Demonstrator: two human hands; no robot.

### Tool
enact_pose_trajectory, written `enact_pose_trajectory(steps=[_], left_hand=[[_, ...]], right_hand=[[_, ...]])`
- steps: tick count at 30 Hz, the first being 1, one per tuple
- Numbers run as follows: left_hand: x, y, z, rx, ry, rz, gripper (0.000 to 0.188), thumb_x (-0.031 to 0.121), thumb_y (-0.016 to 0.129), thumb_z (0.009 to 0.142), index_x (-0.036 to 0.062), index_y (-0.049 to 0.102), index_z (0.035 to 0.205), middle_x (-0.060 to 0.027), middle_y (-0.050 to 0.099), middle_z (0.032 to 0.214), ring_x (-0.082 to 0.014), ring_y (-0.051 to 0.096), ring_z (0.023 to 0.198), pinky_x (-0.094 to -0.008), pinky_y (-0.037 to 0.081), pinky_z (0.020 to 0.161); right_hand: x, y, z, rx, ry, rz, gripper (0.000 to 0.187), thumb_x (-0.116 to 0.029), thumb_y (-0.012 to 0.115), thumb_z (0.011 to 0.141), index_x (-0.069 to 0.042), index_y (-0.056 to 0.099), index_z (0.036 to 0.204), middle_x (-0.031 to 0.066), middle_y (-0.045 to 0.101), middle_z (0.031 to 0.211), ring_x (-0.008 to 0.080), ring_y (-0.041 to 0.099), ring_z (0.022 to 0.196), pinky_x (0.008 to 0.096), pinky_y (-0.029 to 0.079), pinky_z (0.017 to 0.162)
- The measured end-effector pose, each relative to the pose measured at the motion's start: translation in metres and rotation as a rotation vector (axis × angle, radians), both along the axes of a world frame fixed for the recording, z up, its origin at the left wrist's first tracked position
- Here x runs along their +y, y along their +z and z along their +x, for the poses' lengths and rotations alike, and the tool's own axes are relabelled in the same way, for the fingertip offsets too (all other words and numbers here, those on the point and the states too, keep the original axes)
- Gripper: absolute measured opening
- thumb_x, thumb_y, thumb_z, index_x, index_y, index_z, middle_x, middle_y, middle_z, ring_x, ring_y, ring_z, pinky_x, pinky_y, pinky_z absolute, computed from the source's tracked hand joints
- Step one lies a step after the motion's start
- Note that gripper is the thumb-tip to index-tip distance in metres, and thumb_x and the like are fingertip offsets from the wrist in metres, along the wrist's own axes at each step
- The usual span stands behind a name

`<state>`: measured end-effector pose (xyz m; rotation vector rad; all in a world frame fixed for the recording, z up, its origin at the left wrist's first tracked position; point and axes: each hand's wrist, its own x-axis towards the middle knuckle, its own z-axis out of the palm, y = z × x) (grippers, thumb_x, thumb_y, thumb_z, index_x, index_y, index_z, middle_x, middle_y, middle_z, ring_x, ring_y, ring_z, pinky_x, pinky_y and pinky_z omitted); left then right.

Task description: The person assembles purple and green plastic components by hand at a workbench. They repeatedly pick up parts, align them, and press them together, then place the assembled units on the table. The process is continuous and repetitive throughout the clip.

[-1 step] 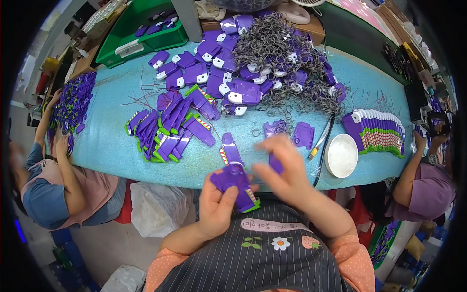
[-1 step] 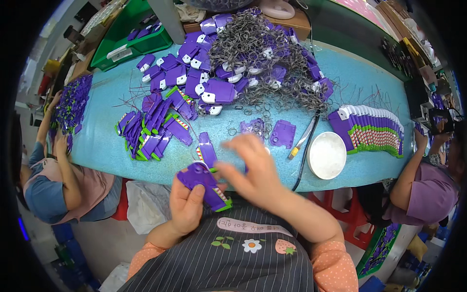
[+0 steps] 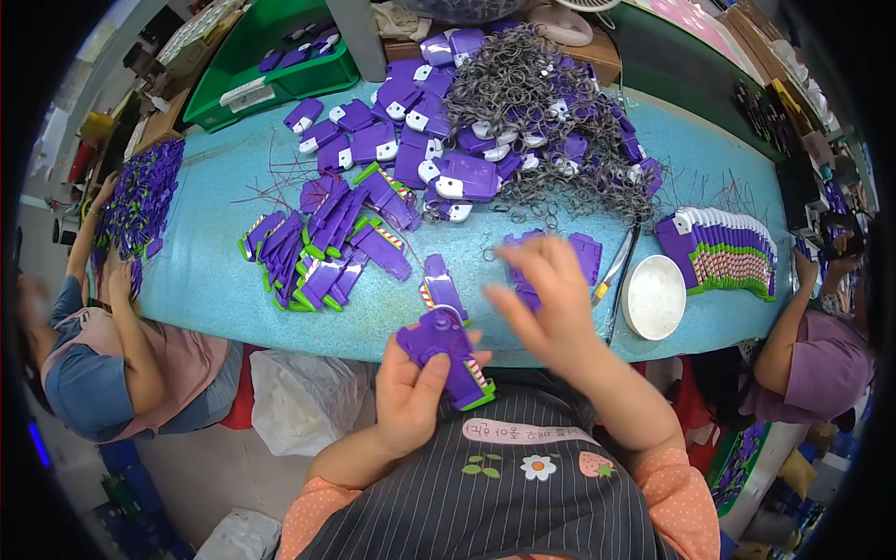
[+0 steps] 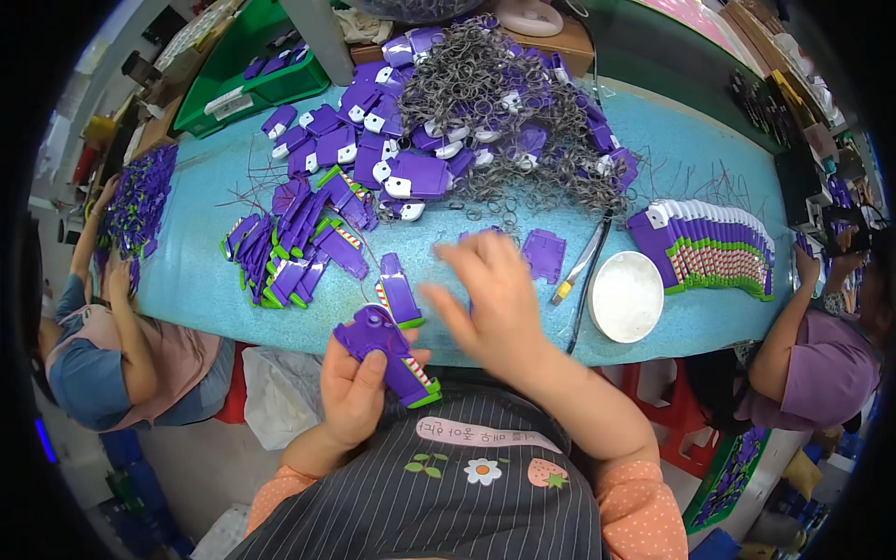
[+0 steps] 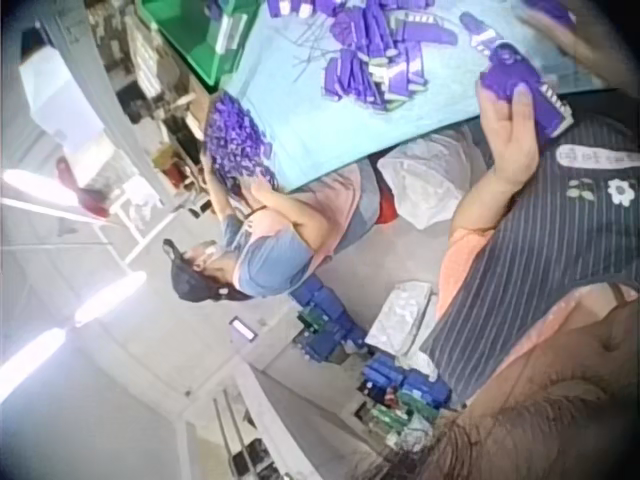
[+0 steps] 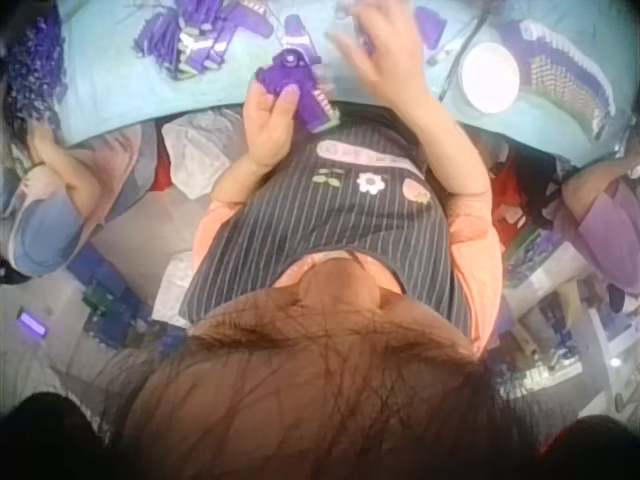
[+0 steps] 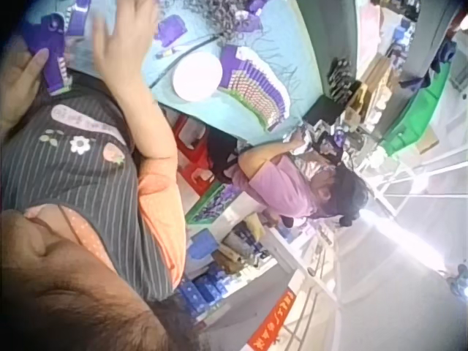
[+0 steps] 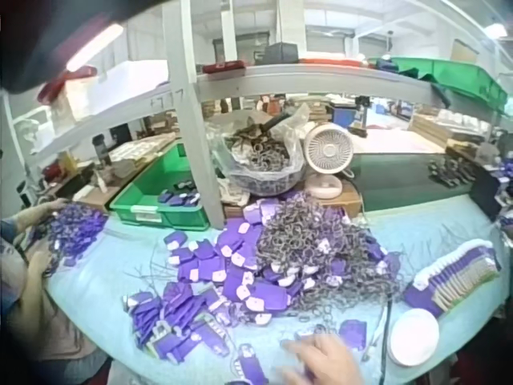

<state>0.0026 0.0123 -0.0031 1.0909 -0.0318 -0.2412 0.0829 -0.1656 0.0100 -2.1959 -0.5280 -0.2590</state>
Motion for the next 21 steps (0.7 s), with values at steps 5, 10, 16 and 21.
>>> enact_pose_trajectory(steps=[5,10,16,21], left_hand=[[-0.004,0.011,0.003,0.117,-0.093,0.040,0.032,0.007,0.041,0.096,-0.0032,0.033,0.125,-0.0226,0.054,0.118,-0.0286,0.061,0.101,-0.0380,0.050,0.088],[-0.004,0.009,0.003,0.157,-0.025,0.091,0.038,0.008,0.048,0.092,-0.0028,0.035,0.126,-0.0240,0.056,0.114,-0.0302,0.063,0.094,-0.0407,0.052,0.085],[-0.008,0.009,0.008,0.201,-0.301,-0.047,0.036,0.001,0.039,0.094,-0.0032,0.032,0.129,-0.0234,0.052,0.121,-0.0292,0.058,0.107,-0.0400,0.047,0.092],[-0.022,0.014,0.015,0.247,-0.473,-0.065,0.037,0.003,0.041,0.094,-0.0031,0.033,0.129,-0.0220,0.052,0.122,-0.0277,0.057,0.108,-0.0377,0.046,0.093]], right_hand=[[0.011,-0.026,0.038,-0.249,-0.043,-0.567,0.023,-0.009,0.070,0.067,-0.003,0.060,0.087,0.0070,0.050,0.079,0.0262,0.050,0.082,0.0355,0.038,0.070],[-0.023,0.015,0.006,-0.155,-0.058,-0.262,0.012,-0.004,0.068,0.071,-0.003,0.060,0.079,0.0069,0.054,0.074,0.0244,0.053,0.073,0.0359,0.040,0.066],[-0.126,0.038,-0.054,0.025,-0.537,-0.201,0.005,-0.002,0.064,0.075,-0.002,0.060,0.078,0.0113,0.053,0.073,0.0282,0.052,0.071,0.0377,0.041,0.064],[-0.145,0.010,-0.057,0.043,-0.502,-0.384,0.006,-0.003,0.064,0.075,-0.001,0.059,0.076,0.0113,0.053,0.073,0.0296,0.052,0.072,0.0377,0.041,0.064]])
